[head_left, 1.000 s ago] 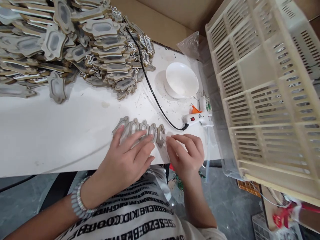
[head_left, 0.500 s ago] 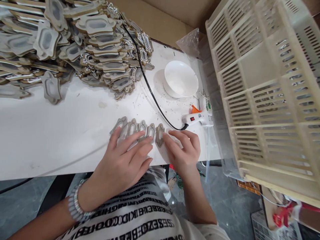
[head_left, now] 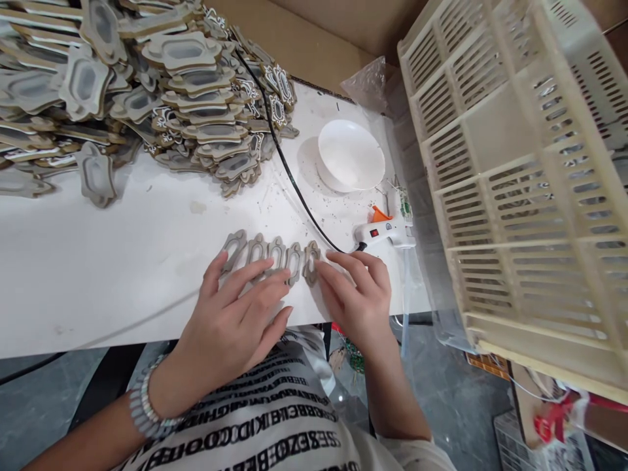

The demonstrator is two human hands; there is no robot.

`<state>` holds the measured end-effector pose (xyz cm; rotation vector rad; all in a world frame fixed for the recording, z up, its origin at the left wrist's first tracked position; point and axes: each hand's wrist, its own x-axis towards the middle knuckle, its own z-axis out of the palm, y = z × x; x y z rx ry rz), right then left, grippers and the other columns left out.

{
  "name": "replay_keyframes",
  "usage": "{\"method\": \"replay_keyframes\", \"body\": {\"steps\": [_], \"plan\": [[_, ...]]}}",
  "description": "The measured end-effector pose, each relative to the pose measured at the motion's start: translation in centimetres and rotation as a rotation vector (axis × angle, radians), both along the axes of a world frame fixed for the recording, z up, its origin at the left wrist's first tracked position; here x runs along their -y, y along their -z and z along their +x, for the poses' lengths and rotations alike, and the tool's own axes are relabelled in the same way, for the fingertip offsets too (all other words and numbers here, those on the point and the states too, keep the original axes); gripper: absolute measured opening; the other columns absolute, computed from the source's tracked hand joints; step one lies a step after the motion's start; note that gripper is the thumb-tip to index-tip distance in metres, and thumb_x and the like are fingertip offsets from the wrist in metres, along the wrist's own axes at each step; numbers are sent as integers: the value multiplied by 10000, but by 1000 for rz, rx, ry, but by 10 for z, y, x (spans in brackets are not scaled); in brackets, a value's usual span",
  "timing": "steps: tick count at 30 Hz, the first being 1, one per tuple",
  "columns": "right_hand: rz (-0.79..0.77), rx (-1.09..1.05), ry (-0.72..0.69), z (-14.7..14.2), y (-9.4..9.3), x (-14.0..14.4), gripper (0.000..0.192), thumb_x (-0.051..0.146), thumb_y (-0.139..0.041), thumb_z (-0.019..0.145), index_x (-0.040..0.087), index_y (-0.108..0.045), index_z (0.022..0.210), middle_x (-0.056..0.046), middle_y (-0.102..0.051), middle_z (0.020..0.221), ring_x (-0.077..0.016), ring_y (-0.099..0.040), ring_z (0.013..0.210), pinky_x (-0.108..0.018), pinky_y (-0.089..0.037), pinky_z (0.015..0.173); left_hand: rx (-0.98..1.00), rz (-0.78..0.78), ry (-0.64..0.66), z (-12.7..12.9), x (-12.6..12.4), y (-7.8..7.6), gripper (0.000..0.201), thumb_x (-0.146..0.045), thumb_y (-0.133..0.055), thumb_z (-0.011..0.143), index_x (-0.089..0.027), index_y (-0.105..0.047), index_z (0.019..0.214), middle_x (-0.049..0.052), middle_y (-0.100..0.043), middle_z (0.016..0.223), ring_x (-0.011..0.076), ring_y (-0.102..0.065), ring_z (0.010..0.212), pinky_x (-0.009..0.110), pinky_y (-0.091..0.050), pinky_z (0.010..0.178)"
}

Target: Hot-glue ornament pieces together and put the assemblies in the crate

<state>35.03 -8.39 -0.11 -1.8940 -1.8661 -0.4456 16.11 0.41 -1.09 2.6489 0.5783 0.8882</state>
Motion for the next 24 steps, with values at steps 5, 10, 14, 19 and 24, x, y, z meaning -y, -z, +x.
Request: {"method": "replay_keyframes", "body": {"steps": [5, 10, 14, 19, 24], "plan": [[-55, -44, -29, -10, -4, -10, 112, 211, -658, 930, 177, -728, 1011, -62, -776, 964, -224, -578, 921, -347, -473, 826, 59, 3, -27, -2, 0, 1, 178, -149, -654, 893, -212, -581, 1043, 7, -768, 993, 227, -690, 992, 482, -374, 1126], [-121, -18, -45, -14, -7, -16, 165, 192, -635, 944, 153, -722, 1079, -45, -785, 1051, -220, -581, 952, -356, -423, 826, 60, -8, -23, -2, 0, 0, 157, -143, -645, 897, -199, -591, 1032, 15, -768, 975, 232, -694, 967, 480, -417, 1047], [-137, -21, -40, -13, -6, -16, 158, 183, -639, 945, 152, -728, 1072, -26, -788, 1072, -218, -591, 951, -358, -406, 830, 45, 11, -9, -2, -1, -1, 155, -146, -645, 903, -193, -595, 1043, 15, -768, 959, 235, -701, 951, 469, -429, 1001], [-151, 15, -44, -14, -6, -14, 161, 161, -634, 948, 156, -726, 1080, -32, -784, 1090, -214, -594, 967, -363, -394, 843, 53, 20, -14, -2, -2, 0, 127, -147, -643, 905, -188, -598, 1016, 11, -769, 952, 233, -706, 935, 465, -435, 985], [-177, 72, -71, -17, -12, -14, 185, 127, -587, 966, 131, -724, 1090, -43, -781, 1095, -213, -585, 964, -366, -403, 822, 78, 4, -35, -2, 0, -1, 140, -129, -646, 891, -217, -605, 992, -17, -773, 913, 225, -713, 903, 458, -445, 962]]}}
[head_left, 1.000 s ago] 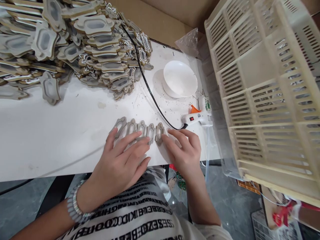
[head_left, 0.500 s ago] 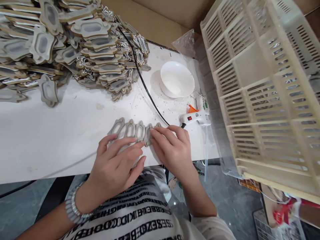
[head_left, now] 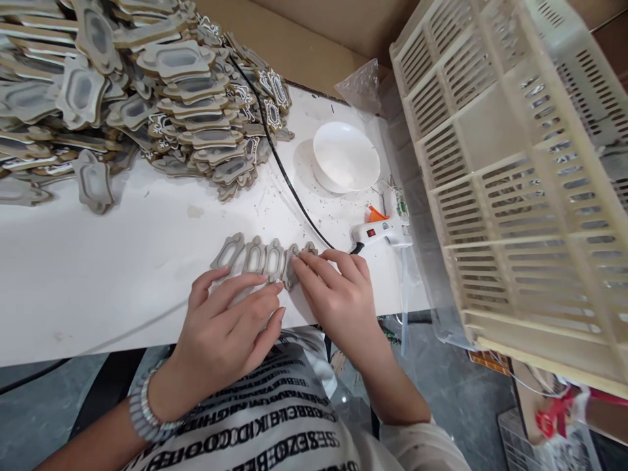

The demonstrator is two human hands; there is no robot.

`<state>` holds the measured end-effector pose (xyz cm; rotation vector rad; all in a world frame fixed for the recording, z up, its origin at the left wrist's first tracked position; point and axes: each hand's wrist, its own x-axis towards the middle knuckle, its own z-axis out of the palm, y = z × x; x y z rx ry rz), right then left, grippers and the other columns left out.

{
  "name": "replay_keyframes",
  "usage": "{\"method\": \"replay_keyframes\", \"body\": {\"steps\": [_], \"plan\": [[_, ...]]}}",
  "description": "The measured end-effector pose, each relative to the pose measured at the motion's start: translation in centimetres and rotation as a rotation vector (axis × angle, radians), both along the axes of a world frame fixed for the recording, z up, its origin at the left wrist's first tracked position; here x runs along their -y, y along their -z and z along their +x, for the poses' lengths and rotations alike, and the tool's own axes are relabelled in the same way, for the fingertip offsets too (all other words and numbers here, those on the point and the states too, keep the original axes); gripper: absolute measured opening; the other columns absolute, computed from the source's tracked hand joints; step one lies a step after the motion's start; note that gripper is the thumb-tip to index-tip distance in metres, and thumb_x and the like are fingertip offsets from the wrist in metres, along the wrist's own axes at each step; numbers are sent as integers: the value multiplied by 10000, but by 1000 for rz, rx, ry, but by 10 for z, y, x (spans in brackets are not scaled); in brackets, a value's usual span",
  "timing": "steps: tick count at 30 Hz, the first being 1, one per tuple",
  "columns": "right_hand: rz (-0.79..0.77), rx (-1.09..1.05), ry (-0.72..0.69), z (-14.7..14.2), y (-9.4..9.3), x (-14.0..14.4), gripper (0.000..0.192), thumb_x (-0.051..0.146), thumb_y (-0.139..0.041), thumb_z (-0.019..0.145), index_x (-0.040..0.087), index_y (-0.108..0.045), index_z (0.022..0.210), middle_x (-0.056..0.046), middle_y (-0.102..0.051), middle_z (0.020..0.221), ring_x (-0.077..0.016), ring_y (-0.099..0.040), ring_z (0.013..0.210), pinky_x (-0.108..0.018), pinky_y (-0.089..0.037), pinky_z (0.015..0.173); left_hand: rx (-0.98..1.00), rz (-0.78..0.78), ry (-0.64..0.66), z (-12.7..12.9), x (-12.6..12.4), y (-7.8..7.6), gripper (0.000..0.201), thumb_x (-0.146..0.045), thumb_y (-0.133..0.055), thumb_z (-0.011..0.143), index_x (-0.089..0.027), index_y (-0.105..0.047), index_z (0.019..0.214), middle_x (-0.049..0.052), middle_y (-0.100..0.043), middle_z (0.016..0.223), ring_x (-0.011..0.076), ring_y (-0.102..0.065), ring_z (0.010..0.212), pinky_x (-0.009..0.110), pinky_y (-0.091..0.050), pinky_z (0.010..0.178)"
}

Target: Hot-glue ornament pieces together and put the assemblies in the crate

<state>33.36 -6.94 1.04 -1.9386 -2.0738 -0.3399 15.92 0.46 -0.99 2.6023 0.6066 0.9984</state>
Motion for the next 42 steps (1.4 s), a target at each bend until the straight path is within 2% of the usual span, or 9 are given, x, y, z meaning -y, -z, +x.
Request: {"method": "replay_keyframes", "body": {"steps": [7, 16, 25, 34, 42], "plan": [[-28, 127, -99, 1, -8, -5, 191, 137, -554, 988, 93, -722, 1067, -101, -776, 1043, -203, -606, 864, -347, -436, 735, 28, -8, -95, 0, 2, -3, 119, -130, -645, 891, -216, -613, 966, 2, -775, 854, 237, -713, 842, 458, -447, 856], [-1, 181, -155, 2, -8, -9, 173, 98, -559, 973, 51, -721, 1011, -132, -780, 973, -194, -670, 817, -338, -501, 707, 26, -52, -98, -1, 2, -4, 99, -146, -635, 901, -234, -607, 934, -14, -777, 879, 238, -715, 860, 468, -442, 865], [56, 158, -125, -2, 0, -12, 149, 75, -561, 962, 60, -709, 962, -128, -765, 901, -188, -704, 824, -315, -540, 716, 48, -45, -93, 0, 2, -4, 115, -135, -639, 891, -241, -597, 900, -22, -776, 881, 242, -714, 855, 469, -444, 854], [93, 175, -122, 0, 1, -15, 201, 89, -515, 993, 67, -687, 1094, -56, -747, 814, -138, -647, 717, -301, -503, 727, 53, -32, -98, -1, 2, -4, 121, -131, -647, 882, -240, -593, 885, -20, -775, 880, 241, -709, 863, 470, -439, 876], [166, 33, -73, 7, 2, -13, 167, 96, -567, 965, 100, -714, 1043, -56, -743, 828, -153, -635, 747, -291, -505, 715, 49, -45, -109, -1, 4, -4, 116, -150, -645, 891, -254, -593, 892, -33, -779, 910, 240, -704, 879, 482, -439, 885]]}}
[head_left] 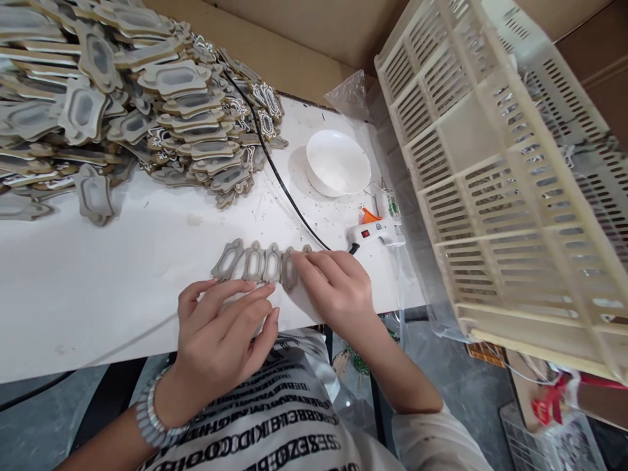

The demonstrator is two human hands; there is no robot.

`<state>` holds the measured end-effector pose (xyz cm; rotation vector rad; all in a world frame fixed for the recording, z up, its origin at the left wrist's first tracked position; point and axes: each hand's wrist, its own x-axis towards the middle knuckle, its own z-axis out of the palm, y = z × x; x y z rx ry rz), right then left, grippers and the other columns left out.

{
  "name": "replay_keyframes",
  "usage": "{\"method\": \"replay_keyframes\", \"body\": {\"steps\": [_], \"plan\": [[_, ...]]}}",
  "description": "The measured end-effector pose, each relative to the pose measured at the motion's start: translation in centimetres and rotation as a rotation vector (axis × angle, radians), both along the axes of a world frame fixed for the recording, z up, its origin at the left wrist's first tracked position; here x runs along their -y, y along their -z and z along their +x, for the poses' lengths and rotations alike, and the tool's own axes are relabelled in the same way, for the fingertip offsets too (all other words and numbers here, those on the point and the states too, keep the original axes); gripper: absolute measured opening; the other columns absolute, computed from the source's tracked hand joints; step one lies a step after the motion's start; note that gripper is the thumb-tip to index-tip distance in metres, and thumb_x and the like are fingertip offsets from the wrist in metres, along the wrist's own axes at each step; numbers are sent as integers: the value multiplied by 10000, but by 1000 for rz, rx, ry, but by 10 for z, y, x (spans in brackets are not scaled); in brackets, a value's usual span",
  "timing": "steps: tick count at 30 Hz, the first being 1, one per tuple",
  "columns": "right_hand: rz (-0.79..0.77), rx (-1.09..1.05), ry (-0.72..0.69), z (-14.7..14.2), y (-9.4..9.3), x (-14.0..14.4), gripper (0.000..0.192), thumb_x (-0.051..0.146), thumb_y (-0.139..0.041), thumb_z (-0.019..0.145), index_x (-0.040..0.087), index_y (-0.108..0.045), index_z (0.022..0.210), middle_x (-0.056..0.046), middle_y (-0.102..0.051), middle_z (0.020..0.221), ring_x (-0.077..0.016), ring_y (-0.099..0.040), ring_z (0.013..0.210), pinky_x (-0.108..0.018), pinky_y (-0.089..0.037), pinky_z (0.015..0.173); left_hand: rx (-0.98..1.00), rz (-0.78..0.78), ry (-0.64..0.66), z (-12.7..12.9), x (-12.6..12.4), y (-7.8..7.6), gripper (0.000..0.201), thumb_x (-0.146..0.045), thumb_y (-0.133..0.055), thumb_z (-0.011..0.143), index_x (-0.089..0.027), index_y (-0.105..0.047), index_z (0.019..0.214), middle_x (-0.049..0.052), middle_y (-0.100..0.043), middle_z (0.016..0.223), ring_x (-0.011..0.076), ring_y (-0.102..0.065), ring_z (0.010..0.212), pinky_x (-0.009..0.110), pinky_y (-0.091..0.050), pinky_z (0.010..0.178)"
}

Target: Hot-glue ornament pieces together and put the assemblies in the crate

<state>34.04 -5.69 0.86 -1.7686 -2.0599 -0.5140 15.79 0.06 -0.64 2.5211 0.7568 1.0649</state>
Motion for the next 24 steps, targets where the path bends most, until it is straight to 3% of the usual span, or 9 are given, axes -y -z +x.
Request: {"method": "replay_keyframes", "body": {"steps": [5, 9, 24], "plan": [[54, -251, 120, 8, 2, 9, 225, 68, -531, 959, 147, -737, 1002, -61, -717, 830, -131, -661, 723, -233, -538, 651, 2, 16, 12, 0, -2, -1, 101, -147, -647, 885, -238, -604, 881, -21, -779, 911, 250, -696, 868, 474, -438, 864], [91, -374, 137, 9, 8, 14, 204, 81, -567, 949, 197, -713, 1032, -49, -740, 849, -143, -701, 741, -247, -580, 671, -4, 79, 57, -1, -5, 0, 108, -122, -659, 869, -220, -615, 879, -1, -778, 906, 256, -689, 851, 456, -440, 821], [73, -205, 11, 8, 14, 17, 176, 31, -591, 929, 132, -673, 1046, -73, -769, 859, -165, -694, 796, -281, -573, 774, -27, 84, 75, 0, -6, 0, 113, -103, -672, 864, -194, -608, 881, 15, -780, 910, 275, -678, 862, 477, -439, 834]]}}
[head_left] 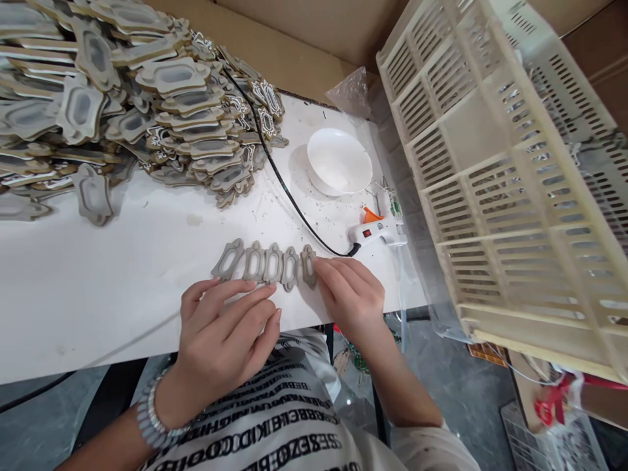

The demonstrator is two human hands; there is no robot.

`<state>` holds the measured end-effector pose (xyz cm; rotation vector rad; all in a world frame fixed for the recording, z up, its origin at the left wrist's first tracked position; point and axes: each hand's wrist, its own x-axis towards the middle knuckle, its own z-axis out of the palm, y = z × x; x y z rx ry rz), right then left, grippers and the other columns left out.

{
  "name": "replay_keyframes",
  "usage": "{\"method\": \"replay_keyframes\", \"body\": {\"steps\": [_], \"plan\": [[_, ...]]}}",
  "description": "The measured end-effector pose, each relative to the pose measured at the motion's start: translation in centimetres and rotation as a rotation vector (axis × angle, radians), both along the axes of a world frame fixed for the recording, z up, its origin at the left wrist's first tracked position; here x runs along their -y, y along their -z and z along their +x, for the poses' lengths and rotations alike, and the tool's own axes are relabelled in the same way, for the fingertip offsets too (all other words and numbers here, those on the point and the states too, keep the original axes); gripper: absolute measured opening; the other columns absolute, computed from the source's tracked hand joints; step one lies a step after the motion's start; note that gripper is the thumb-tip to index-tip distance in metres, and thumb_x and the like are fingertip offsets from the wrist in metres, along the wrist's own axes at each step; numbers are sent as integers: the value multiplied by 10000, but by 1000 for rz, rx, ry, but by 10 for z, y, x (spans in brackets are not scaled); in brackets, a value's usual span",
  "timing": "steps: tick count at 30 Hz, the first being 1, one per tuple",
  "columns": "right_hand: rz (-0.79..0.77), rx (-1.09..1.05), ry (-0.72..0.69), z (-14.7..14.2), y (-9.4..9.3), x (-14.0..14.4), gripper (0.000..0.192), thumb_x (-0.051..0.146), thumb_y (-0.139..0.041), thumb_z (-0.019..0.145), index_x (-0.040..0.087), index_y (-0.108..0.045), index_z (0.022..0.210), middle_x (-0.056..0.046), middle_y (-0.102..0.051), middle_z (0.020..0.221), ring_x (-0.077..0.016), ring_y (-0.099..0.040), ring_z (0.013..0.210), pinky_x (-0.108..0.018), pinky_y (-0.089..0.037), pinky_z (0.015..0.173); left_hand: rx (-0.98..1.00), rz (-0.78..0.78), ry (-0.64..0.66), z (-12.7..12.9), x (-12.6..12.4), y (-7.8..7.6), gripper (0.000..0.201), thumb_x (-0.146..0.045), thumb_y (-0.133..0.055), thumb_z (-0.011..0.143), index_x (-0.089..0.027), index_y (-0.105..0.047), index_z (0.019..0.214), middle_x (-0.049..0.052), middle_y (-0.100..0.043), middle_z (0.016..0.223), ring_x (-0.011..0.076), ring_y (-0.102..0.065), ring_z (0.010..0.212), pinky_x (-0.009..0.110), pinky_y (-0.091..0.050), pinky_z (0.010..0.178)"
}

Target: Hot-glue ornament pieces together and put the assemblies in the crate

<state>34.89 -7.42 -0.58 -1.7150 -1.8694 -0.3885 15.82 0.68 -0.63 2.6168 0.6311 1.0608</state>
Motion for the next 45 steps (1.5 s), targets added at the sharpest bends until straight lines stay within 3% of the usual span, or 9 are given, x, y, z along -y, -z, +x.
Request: {"method": "replay_keyframes", "body": {"steps": [14, 21, 27, 32, 36, 40, 45], "plan": [[-40, 87, -23, -1, -5, 0, 147, 33, -592, 935, 113, -681, 1022, -65, -801, 885, -186, -725, 807, -312, -546, 735, 27, 8, 18, -1, 0, 0, 109, -94, -687, 849, -179, -622, 865, 29, -778, 900, 266, -679, 859, 463, -433, 840], [-206, 92, -43, -2, -18, 3, 158, 66, -549, 981, 84, -685, 1060, -87, -802, 995, -197, -748, 916, -314, -527, 746, 34, 18, 16, -1, 0, 0, 97, -95, -674, 860, -179, -624, 855, 18, -778, 887, 259, -675, 845, 459, -419, 848], [-263, 71, -55, 0, -17, 7, 201, 79, -521, 991, 84, -675, 1120, -99, -796, 1041, -198, -737, 986, -324, -549, 805, 44, 18, 4, -1, 1, 2, 90, -107, -665, 870, -188, -626, 864, 15, -778, 900, 253, -674, 856, 455, -423, 861], [-212, 35, -43, 1, -12, 11, 248, 43, -526, 947, 99, -668, 1143, -98, -799, 1025, -219, -743, 937, -343, -583, 779, 19, -69, -11, -1, 1, -4, 127, -118, -641, 880, -237, -596, 886, -20, -773, 889, 250, -679, 863, 453, -429, 854], [-60, -137, 4, 4, -10, 21, 351, 2, -543, 897, 138, -642, 1205, -116, -788, 1062, -210, -746, 937, -330, -604, 785, 20, -125, -6, 1, -2, -9, 129, -138, -614, 893, -237, -590, 971, 2, -760, 913, 256, -668, 878, 437, -436, 826], [97, -283, 176, 6, -4, 38, 377, 1, -583, 879, 208, -659, 1184, -85, -789, 978, -206, -751, 846, -332, -605, 721, -68, -56, -9, 26, -2, -16, 201, -218, -578, 917, -181, -572, 1115, 59, -730, 922, 279, -650, 922, 438, -438, 834], [228, -505, 315, 1, 7, 59, 318, 35, -601, 887, 243, -698, 1107, -42, -782, 918, -180, -743, 737, -308, -608, 662, -291, 58, 76, 93, -3, -40, 226, -205, -532, 911, -122, -560, 1120, 100, -701, 861, 322, -641, 911, 453, -443, 754]]}}
